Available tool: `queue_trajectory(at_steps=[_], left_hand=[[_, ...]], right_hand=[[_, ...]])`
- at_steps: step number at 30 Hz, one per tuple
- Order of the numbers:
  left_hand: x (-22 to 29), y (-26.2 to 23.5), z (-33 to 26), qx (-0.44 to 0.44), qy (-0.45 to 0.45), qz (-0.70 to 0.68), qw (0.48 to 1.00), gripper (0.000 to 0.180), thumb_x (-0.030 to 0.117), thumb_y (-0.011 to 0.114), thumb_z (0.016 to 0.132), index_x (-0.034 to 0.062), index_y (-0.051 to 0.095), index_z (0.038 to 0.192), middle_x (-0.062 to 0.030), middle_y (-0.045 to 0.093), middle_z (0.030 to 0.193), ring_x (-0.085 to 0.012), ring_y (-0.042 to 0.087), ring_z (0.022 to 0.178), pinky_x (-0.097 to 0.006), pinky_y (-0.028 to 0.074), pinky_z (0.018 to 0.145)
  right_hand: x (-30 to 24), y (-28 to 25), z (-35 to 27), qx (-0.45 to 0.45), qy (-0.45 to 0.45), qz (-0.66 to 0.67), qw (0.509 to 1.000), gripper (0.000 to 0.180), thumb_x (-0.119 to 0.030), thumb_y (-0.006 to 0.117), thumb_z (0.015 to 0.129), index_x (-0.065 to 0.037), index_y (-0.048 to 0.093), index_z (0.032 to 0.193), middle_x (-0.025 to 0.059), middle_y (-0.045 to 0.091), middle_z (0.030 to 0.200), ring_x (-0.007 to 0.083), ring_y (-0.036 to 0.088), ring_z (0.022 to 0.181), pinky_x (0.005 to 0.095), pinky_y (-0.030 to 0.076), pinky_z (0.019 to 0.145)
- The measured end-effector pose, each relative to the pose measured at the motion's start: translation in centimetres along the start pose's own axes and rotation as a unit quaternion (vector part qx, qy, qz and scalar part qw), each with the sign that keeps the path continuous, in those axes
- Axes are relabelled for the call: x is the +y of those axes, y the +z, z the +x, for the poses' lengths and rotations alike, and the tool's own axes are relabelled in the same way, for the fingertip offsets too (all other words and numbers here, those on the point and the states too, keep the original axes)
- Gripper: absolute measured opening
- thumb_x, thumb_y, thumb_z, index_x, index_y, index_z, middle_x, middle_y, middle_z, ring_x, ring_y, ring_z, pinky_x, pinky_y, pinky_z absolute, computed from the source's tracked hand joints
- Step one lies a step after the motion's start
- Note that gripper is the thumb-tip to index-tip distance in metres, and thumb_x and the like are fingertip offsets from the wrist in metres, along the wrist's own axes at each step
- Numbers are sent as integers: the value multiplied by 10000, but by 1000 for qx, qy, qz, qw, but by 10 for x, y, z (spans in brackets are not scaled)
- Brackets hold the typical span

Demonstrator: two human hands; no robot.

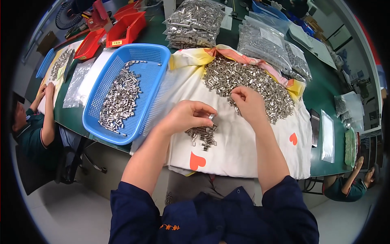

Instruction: Inspecting and sorting small metal components on a workbench.

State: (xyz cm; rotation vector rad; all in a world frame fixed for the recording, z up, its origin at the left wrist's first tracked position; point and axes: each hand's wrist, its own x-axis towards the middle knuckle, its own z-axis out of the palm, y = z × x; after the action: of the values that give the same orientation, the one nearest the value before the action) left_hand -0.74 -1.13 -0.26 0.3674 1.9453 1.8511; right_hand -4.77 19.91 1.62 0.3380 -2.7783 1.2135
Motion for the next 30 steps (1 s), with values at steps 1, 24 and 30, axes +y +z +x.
queue_trajectory(at_steps=[1, 24, 30], left_hand=[[0, 1, -1, 0, -3, 8, 1000, 291, 55, 691, 708, 12, 617, 986, -38, 632, 843, -72, 573, 741, -212, 468, 677], [-4, -10, 0, 58, -6, -179, 982, 347, 23, 610, 770, -23, 524, 1103, -66, 608, 962, -112, 591, 823, -243, 488, 715], [-5, -9, 0, 59, 14, -200, 978, 375, -29, 610, 744, -28, 521, 1107, -82, 605, 963, -123, 589, 834, -241, 485, 739]], right_hand=[[1, 2, -2, 1, 2, -1, 1000, 111, -117, 604, 740, -29, 613, 807, 66, 600, 703, 179, 563, 625, 289, 444, 590], [-30, 21, -20, -71, -17, 228, 971, 85, -81, 608, 727, -35, 627, 796, 43, 616, 745, 119, 572, 693, 256, 454, 655], [-29, 24, -23, -93, -7, 278, 956, 97, -89, 626, 722, -18, 613, 787, 17, 618, 735, 79, 555, 662, 232, 457, 616]])
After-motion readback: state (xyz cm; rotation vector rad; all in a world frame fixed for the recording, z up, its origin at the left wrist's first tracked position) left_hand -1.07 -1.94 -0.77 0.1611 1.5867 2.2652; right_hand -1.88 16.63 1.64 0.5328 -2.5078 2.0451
